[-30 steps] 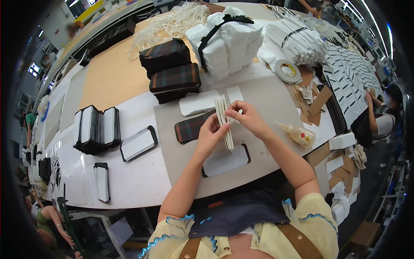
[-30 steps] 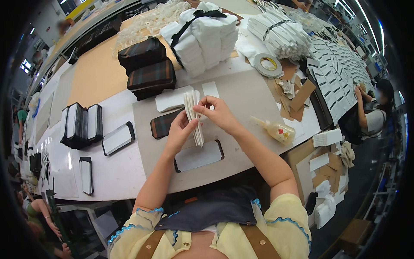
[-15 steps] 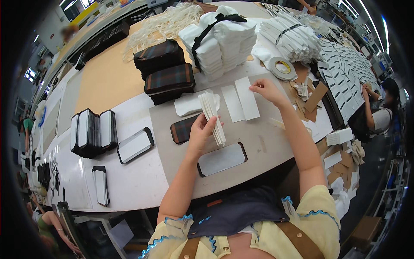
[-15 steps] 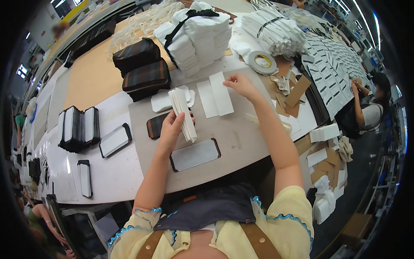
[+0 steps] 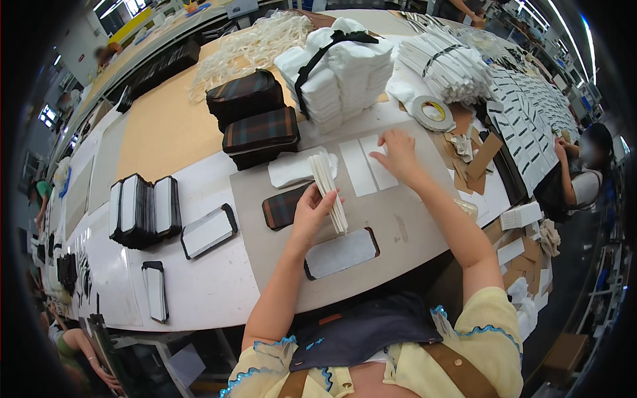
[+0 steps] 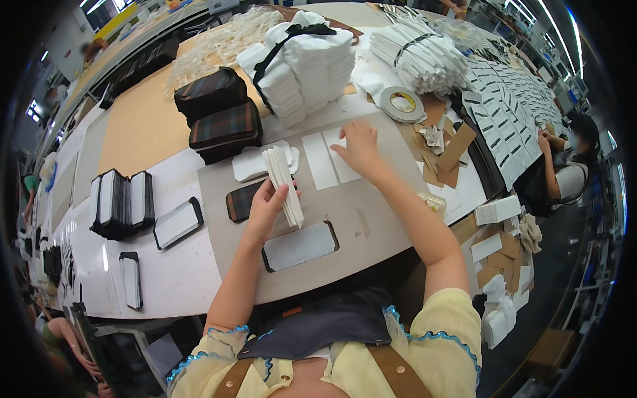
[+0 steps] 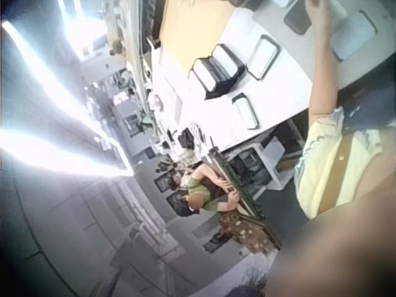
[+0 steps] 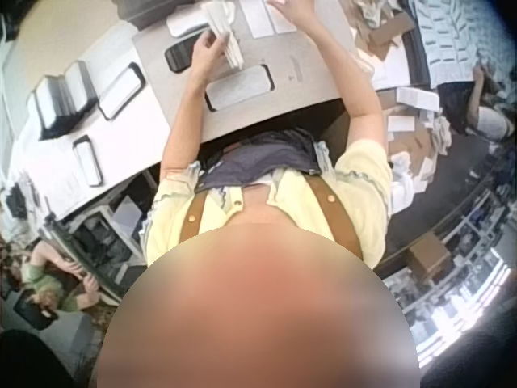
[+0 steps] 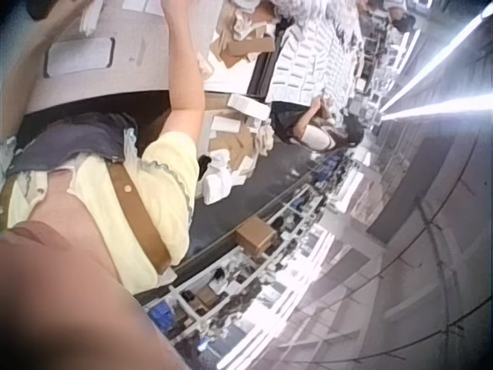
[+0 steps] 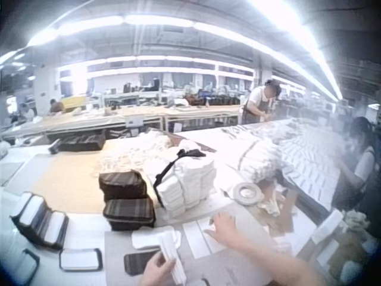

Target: Applying adhesive and attaching lining material to phone case components in a workshop setting.

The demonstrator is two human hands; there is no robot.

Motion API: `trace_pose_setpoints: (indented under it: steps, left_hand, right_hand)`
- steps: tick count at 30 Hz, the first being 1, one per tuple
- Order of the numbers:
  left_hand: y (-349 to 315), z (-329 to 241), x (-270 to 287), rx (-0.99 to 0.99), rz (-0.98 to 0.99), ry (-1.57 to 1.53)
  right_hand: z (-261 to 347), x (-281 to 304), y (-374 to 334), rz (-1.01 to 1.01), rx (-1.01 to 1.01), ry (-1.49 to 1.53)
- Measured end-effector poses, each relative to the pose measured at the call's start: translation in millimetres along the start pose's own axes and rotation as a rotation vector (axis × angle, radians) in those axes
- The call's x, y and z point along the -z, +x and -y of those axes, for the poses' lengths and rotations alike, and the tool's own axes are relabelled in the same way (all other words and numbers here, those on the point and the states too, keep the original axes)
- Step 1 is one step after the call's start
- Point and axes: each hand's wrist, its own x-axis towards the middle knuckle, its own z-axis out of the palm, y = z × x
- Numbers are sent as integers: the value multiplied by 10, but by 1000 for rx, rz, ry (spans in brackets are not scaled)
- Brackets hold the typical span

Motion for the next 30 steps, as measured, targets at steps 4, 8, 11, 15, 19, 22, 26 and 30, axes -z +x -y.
trace_pose_setpoints:
  steps: [4,8,11,15,19,22,26,30]
  left_hand:
    - [-47,31,-1,-47,8,-2]
    - [-43,39,-54,-78,28,26]
    - [-32,47,-51,-49,30,9]
    - [-45,-28,-19,-39,-18,-19]
    - [-27,-26,-40,-23,-4,-45]
    - [-37,-11,-32,-10,-7,-20]
    - [-30,-9,-42,-18,0,-10]
    - [-21,24,-31,-8,12,10]
  right_hand:
    - [877,464,-80,541,-205,971]
    - [981,515,-165,628,-132,949]
    - [859,528,-135,595,-189,1024]
    - [382,732,62,436,-301,832]
    - [-578,721,280,423,-485,643]
    - [-896,521,187,503,-515,593]
    - [-1021,297,132,427,-415,350]
    - [-1052,255,148,395,-359,258]
